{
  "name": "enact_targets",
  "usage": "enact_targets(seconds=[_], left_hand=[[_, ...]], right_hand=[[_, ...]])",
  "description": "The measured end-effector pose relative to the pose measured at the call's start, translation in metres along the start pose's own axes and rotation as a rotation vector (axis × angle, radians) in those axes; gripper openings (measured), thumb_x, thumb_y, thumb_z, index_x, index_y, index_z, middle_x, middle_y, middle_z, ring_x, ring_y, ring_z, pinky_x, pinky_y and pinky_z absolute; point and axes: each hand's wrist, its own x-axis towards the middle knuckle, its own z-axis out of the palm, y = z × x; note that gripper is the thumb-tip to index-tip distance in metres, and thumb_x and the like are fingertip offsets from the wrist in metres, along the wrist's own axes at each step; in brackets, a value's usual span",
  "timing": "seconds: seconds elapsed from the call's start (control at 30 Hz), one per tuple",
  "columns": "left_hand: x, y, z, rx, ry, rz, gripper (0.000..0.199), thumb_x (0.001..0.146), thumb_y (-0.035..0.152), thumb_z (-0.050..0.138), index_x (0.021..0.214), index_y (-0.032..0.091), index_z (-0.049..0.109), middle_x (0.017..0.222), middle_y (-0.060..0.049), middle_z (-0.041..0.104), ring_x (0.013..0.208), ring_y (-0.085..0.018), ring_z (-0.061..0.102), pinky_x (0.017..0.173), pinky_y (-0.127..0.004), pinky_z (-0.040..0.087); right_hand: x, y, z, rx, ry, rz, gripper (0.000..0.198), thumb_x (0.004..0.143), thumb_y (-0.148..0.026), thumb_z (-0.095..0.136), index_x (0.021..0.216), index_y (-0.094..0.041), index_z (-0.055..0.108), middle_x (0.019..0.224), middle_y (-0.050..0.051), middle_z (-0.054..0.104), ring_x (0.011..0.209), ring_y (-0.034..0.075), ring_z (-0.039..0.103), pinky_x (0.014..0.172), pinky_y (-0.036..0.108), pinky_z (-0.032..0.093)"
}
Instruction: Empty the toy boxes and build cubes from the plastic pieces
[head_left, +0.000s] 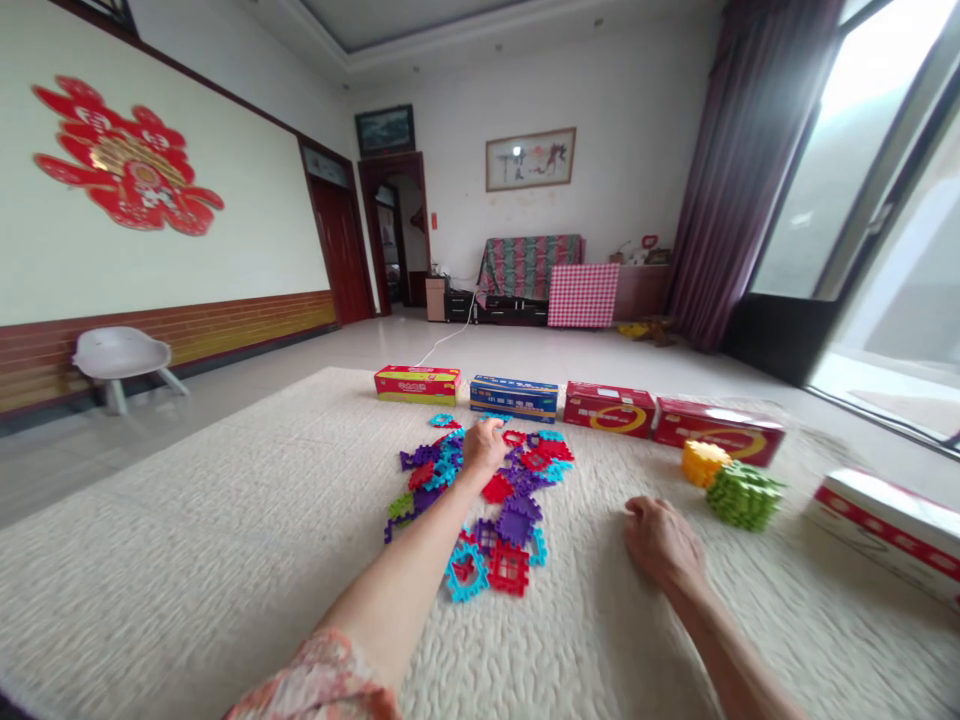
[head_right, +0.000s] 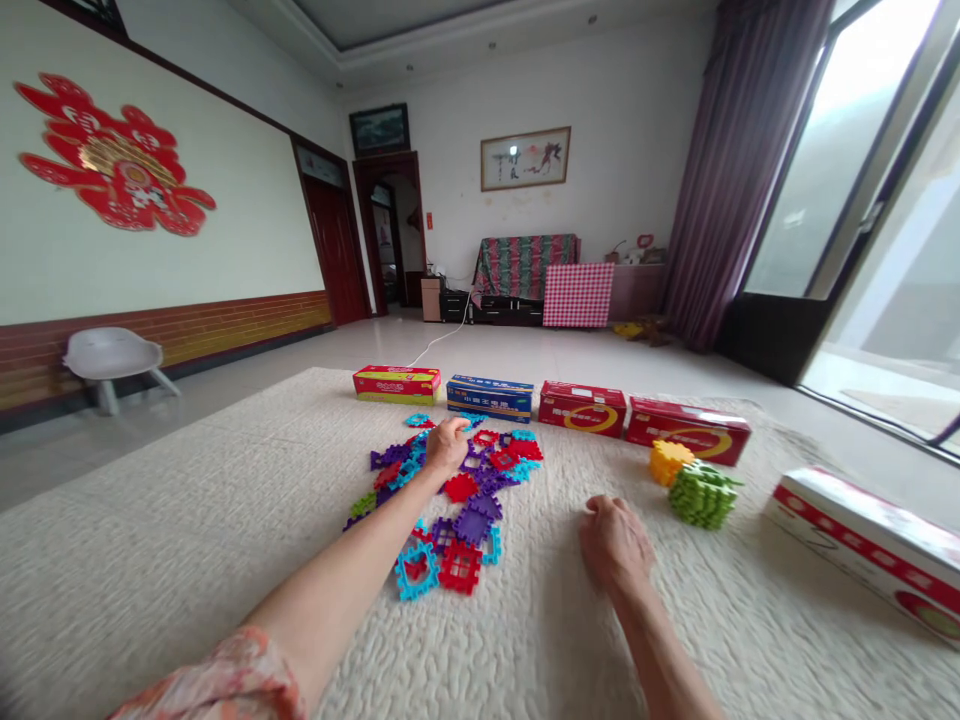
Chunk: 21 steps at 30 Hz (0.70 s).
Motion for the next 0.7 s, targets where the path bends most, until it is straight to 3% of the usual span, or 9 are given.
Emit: enact_targets(seconds=[0.1, 0.2, 0.27, 0.37, 0.53, 0.7], left_hand=[[0.021, -0.029, -0.012, 0.069, -0.004, -0.065, 0.038, 0.083, 0.006, 0.048, 0.110, 0.019, 0.071, 0.114, -0.008, 0.071, 0.109, -0.019, 0.063, 0.097, -0.026, 0.045], [0.042, -0.057, -0.024, 0.133, -0.012, -0.128, 0.037, 0.083, 0.010, 0.049, 0.114, 0.020, 0.069, 0.119, -0.009, 0.069, 0.112, -0.021, 0.062, 0.096, -0.027, 0.045], [0.057, -0.075, -0.033, 0.167, -0.037, -0.159, 0.038, 0.083, 0.012, 0.051, 0.116, 0.020, 0.068, 0.120, -0.009, 0.068, 0.114, -0.022, 0.061, 0.094, -0.027, 0.045], [0.078, -0.101, -0.040, 0.200, -0.098, -0.189, 0.037, 0.081, 0.016, 0.055, 0.116, 0.018, 0.067, 0.120, -0.011, 0.068, 0.113, -0.024, 0.062, 0.090, -0.028, 0.047], [0.101, -0.134, -0.033, 0.201, -0.191, -0.160, 0.040, 0.076, 0.017, 0.063, 0.115, 0.020, 0.067, 0.117, -0.009, 0.070, 0.110, -0.023, 0.063, 0.087, -0.025, 0.047], [0.096, -0.157, -0.014, 0.168, -0.238, -0.052, 0.036, 0.075, 0.016, 0.061, 0.109, 0.023, 0.071, 0.110, -0.005, 0.072, 0.104, -0.021, 0.064, 0.089, -0.026, 0.047]], right_hand=[[0.017, -0.042, 0.010, 0.147, -0.005, -0.014, 0.033, 0.078, -0.018, 0.047, 0.100, -0.016, 0.071, 0.096, 0.010, 0.071, 0.082, 0.021, 0.066, 0.076, 0.031, 0.048], [0.024, -0.093, 0.027, 0.311, 0.029, -0.234, 0.035, 0.078, -0.014, 0.046, 0.103, -0.016, 0.070, 0.103, 0.010, 0.070, 0.085, 0.020, 0.066, 0.081, 0.031, 0.049], [0.026, -0.125, 0.039, 0.323, -0.009, -0.394, 0.034, 0.077, -0.012, 0.048, 0.103, -0.017, 0.069, 0.104, 0.010, 0.069, 0.092, 0.022, 0.066, 0.084, 0.032, 0.049], [0.034, -0.164, 0.055, 0.321, -0.084, -0.519, 0.036, 0.076, -0.008, 0.048, 0.105, -0.017, 0.068, 0.109, 0.010, 0.069, 0.098, 0.021, 0.065, 0.087, 0.030, 0.048], [0.071, -0.211, 0.077, 0.198, -0.196, -0.627, 0.039, 0.079, -0.006, 0.048, 0.109, -0.018, 0.070, 0.113, 0.008, 0.070, 0.105, 0.021, 0.065, 0.092, 0.028, 0.046], [0.110, -0.251, 0.105, 0.103, -0.301, -0.701, 0.036, 0.082, -0.010, 0.048, 0.103, -0.021, 0.075, 0.104, 0.005, 0.075, 0.101, 0.020, 0.067, 0.089, 0.024, 0.047]])
